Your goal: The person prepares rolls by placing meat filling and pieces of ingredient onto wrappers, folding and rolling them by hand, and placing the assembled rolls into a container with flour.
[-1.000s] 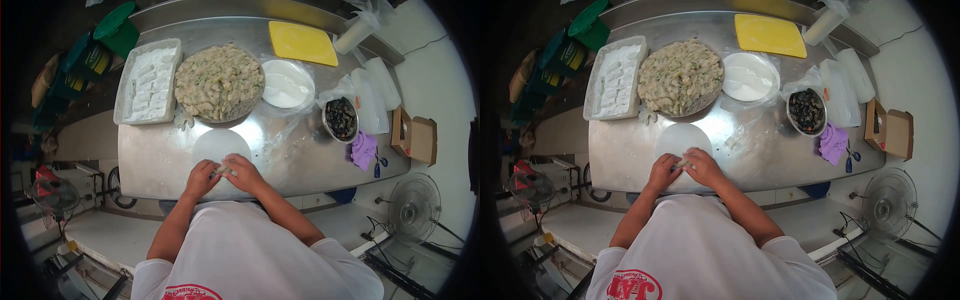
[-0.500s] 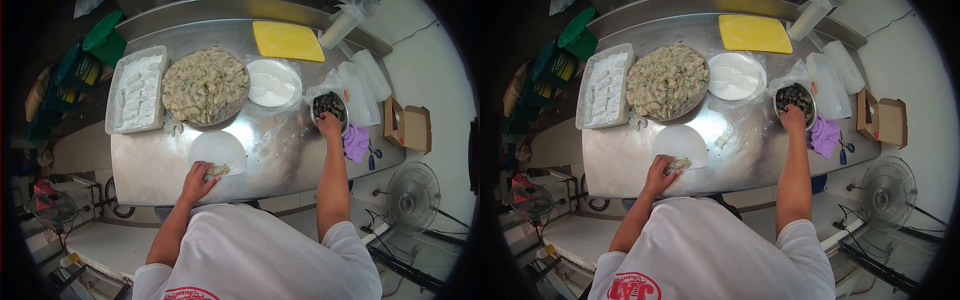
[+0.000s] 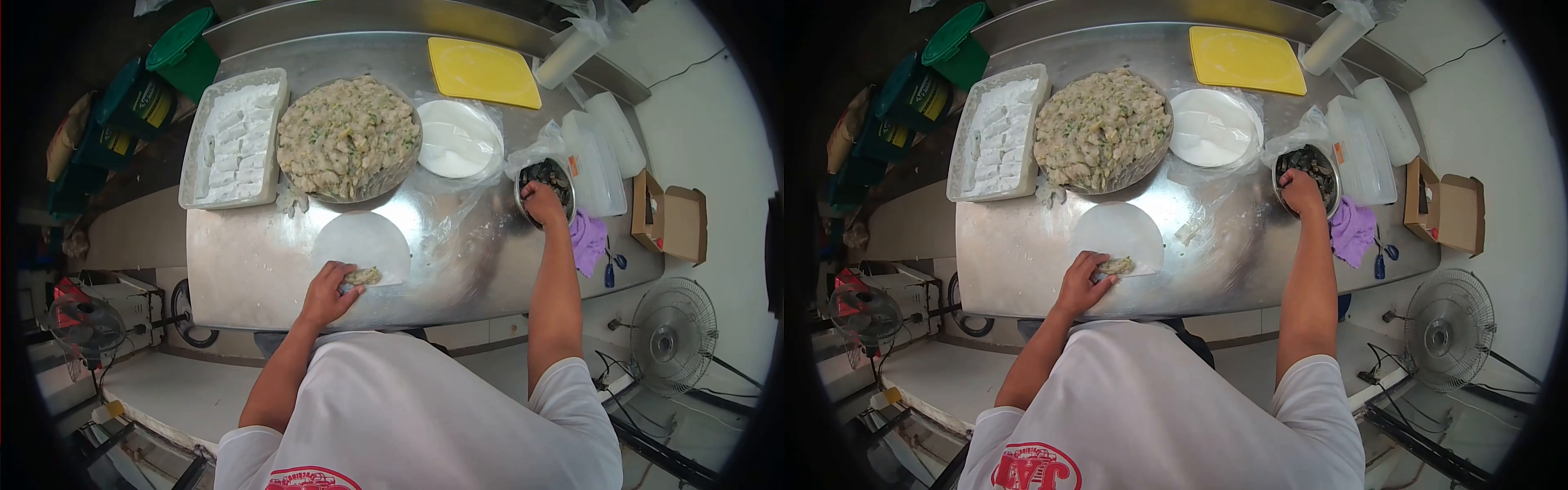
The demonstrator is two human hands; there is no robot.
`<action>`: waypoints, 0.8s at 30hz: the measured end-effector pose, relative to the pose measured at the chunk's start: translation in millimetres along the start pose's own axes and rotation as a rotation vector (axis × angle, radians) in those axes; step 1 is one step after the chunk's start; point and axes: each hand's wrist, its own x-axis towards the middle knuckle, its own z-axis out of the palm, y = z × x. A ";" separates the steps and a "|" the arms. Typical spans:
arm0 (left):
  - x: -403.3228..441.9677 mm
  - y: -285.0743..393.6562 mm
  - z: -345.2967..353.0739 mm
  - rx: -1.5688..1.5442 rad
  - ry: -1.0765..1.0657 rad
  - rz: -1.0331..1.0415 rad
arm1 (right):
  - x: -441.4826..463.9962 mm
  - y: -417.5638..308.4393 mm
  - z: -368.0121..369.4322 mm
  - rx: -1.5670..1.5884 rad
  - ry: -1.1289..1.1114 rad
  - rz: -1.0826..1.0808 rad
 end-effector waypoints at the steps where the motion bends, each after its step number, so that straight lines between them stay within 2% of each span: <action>1: -0.2 -0.3 -0.6 0.000 -0.005 -0.005 | 0.9 -1.1 0.9 0.053 0.003 0.002; 5: 1.1 -1.8 0.1 0.001 -0.012 0.008 | -17.1 -11.8 -12.0 0.085 0.100 -0.091; 7: -0.4 -2.6 -0.2 0.007 -0.009 0.015 | -28.3 -25.3 -13.3 0.208 0.441 -0.076; 8: -1.5 -1.5 -1.9 0.021 0.008 -0.013 | -35.6 -37.3 -6.0 0.219 0.416 -0.099; 10: 0.2 6.2 -5.0 0.001 -0.067 -0.097 | -63.6 -70.3 15.2 0.472 0.430 -0.206; 12: -1.0 0.6 -0.3 0.017 -0.035 -0.084 | -93.4 -110.5 68.5 0.770 0.210 -0.343; 13: -1.7 -2.3 2.3 0.024 -0.019 -0.056 | -118.6 -144.4 82.5 0.756 0.090 -0.337; 14: -1.8 -3.4 3.4 0.028 -0.014 -0.063 | -144.6 -178.4 88.6 0.782 -0.090 -0.226; 15: -2.1 -4.1 4.2 0.034 -0.013 -0.051 | -153.8 -187.9 119.8 0.815 -0.149 -0.297; 17: -2.1 -5.3 5.7 0.040 -0.010 -0.044 | -173.5 -214.3 150.6 0.856 -0.299 -0.274; 18: -2.1 -5.4 6.3 0.048 0.006 -0.015 | -178.5 -219.3 161.0 0.855 -0.305 -0.274; 20: -1.0 -7.0 7.7 0.057 0.026 0.016 | -181.9 -223.9 176.1 0.440 -0.243 -0.557; 21: -0.7 -7.3 7.7 0.096 0.012 0.051 | -185.5 -221.2 180.1 0.440 -0.244 -0.559; 23: 1.1 -8.7 7.9 0.136 0.007 0.082 | -191.0 -213.6 185.6 0.566 -0.068 -0.698; 24: 0.9 -5.3 7.6 0.136 0.012 0.079 | -193.6 -211.7 182.6 0.563 -0.074 -0.699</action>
